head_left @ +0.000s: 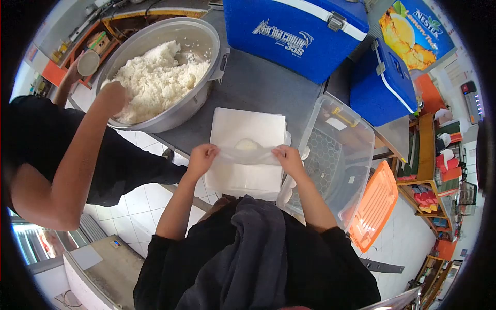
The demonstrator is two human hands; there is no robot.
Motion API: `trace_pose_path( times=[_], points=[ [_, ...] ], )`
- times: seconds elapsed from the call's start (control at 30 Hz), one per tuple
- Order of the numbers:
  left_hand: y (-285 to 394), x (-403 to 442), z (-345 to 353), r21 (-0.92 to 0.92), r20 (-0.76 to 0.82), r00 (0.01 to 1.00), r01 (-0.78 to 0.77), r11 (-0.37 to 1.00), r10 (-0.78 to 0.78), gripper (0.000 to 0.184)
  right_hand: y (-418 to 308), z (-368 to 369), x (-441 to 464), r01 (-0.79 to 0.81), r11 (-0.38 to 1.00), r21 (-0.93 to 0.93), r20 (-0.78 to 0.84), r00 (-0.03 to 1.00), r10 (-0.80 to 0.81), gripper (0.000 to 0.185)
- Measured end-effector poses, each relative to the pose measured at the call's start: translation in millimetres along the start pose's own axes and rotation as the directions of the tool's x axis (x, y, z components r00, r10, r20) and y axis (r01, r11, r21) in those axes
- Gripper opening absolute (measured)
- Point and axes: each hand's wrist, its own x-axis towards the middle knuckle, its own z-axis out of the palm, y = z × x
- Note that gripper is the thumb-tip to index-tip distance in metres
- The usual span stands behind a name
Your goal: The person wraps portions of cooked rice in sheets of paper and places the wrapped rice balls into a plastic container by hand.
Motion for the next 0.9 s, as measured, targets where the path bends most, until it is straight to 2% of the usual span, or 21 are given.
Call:
trace_pose_path(
  times=[0.03,0.07,0.13,0.27,0.33,0.37,0.4,0.43,0.47,0.5,0.53,0.57,0.6,0.63,0.67,0.7,0.73,0.77,0.8,0.83,0.9],
  points=[
    [-7,5,4,-0.069,-0.008,0.99,0.141,0.988,-0.142,0.016,-1,1,3,-0.088,0.996,-0.033,0.012,0.996,0.088,0.025],
    [-19,10,11,-0.068,-0.005,0.99,0.141,0.988,-0.141,0.016,8,8,5,-0.09,0.995,-0.031,0.011,0.996,0.091,0.025],
    [-41,16,24,-0.065,-0.003,0.983,0.18,0.981,-0.181,0.018,28,24,10,-0.026,0.978,-0.208,-0.057,0.998,0.014,0.03],
    [-14,5,28,0.04,-0.125,0.97,0.214,0.976,-0.208,0.016,31,28,-3,-0.002,0.974,-0.225,-0.16,0.987,-0.035,0.031],
    [10,-9,30,0.487,-0.464,0.864,0.064,0.871,0.196,0.024,23,18,-18,-0.125,0.986,-0.112,-0.21,0.973,0.1,0.028],
    [11,-19,35,0.491,-0.164,0.975,-0.051,0.869,0.15,0.031,27,14,-25,-0.127,0.985,-0.115,-0.215,0.972,0.1,0.028],
    [13,-30,40,0.46,0.156,0.983,-0.159,0.874,0.096,0.038,33,8,-36,-0.043,0.961,-0.274,-0.194,0.981,-0.011,0.027],
    [24,-38,46,0.457,0.158,0.983,-0.159,0.875,0.096,0.038,35,5,-42,0.043,0.905,-0.423,-0.153,0.981,-0.119,0.028],
    [37,-45,54,0.458,0.196,0.948,-0.314,0.832,0.249,0.043,35,4,-45,0.041,0.904,-0.425,-0.153,0.981,-0.117,0.028],
    [45,-47,58,0.454,0.232,0.888,-0.459,0.764,0.396,0.048,31,1,-47,-0.05,0.943,-0.33,-0.111,0.994,0.014,0.029],
    [47,-45,60,0.454,0.229,0.887,-0.461,0.762,0.4,0.048,29,-1,-46,-0.147,0.96,-0.237,-0.058,0.989,0.137,0.029],
    [49,-42,62,0.476,0.23,0.907,-0.421,0.772,0.353,0.051,35,1,-44,-0.144,0.96,-0.239,-0.062,0.989,0.133,0.029],
    [50,-40,62,0.497,0.229,0.925,-0.38,0.78,0.304,0.053,48,8,-42,-0.063,0.997,0.038,-0.083,0.994,0.065,0.028],
    [50,-37,61,0.498,0.229,0.924,-0.381,0.779,0.305,0.053,57,13,-39,0.031,0.95,0.31,-0.121,0.993,0.007,0.027],
    [50,-35,61,0.502,0.235,0.923,-0.385,0.774,0.306,0.053,66,15,-32,0.032,0.95,0.311,-0.121,0.993,0.006,0.027],
    [50,-33,60,0.507,0.24,0.922,-0.387,0.77,0.305,0.052,73,16,-19,-0.195,0.784,0.589,0.0,0.97,0.242,0.027],
    [49,-31,60,0.511,0.237,0.923,-0.385,0.769,0.304,0.052,75,15,-4,-0.392,0.496,0.775,0.186,0.891,0.414,0.026],
    [47,-29,61,0.509,0.247,0.913,-0.408,0.758,0.326,0.052,75,18,13,-0.392,0.496,0.775,0.189,0.892,0.41,0.026],
    [47,-27,62,0.506,0.258,0.902,-0.432,0.746,0.347,0.051,70,24,32,-0.339,0.756,0.561,0.008,0.915,0.404,0.03],
    [49,-26,62,0.509,0.259,0.902,-0.431,0.745,0.345,0.051,66,29,47,-0.286,0.92,0.268,-0.162,0.928,0.335,0.037],
    [52,-22,61,0.49,0.23,0.904,-0.428,0.76,0.361,0.045,58,31,73,-0.207,0.932,0.297,-0.169,0.949,0.265,0.043]
  ],
)
